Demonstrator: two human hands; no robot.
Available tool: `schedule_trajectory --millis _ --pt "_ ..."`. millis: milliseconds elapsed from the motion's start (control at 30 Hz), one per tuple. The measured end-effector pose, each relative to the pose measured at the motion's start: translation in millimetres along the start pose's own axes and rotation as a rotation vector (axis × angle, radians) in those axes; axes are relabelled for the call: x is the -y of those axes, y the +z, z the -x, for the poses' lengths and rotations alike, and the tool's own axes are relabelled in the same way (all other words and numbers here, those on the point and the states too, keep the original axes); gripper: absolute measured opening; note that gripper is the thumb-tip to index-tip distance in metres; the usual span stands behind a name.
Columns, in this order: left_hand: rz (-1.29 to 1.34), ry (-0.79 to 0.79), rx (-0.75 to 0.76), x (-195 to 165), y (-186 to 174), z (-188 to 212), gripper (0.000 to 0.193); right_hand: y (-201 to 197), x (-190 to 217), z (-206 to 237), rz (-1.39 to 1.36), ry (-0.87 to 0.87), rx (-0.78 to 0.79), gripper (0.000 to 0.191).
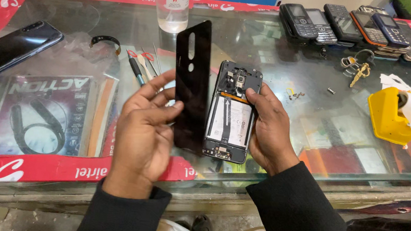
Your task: The person repairs a smartphone at a glass workbench. They pry off the back cover, use a screwdriver to remove screws from the internal frame, disconnect and lift out the battery, and continue unscrewing and adjusting components on the motherboard with the screwdriver and their fingers.
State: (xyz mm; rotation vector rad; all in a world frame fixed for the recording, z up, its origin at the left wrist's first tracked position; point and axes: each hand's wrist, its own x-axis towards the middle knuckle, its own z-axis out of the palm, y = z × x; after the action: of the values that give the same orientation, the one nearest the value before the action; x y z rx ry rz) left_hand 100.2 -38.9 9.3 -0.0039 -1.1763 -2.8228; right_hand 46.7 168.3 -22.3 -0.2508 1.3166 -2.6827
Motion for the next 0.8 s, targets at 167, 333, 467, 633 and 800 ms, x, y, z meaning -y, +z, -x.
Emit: schedule_trajectory --millis 167,333,467,633,800 --pt "0.212 0.065 0.247 -45 -37 6 0.03 1 -3 1 -0.014 0.011 0.005 0.036" --pt "0.04 -0.093 0.058 -75 -60 14 0.037 3 -2 0 0.006 0.029 0.012 0.037" --pt "-0.204 -0.184 -0.236 -80 -76 15 0.042 3 -1 0 0.016 0.02 0.003 0.037" --pt "-0.604 0.119 -0.236 -80 -93 14 0.04 4 2 2 0.051 0.03 -0.012 0.043" --pt "-1.135 0.456 -0.463 -74 -90 20 0.045 3 5 -1 0.1 -0.005 0.033 0.048"
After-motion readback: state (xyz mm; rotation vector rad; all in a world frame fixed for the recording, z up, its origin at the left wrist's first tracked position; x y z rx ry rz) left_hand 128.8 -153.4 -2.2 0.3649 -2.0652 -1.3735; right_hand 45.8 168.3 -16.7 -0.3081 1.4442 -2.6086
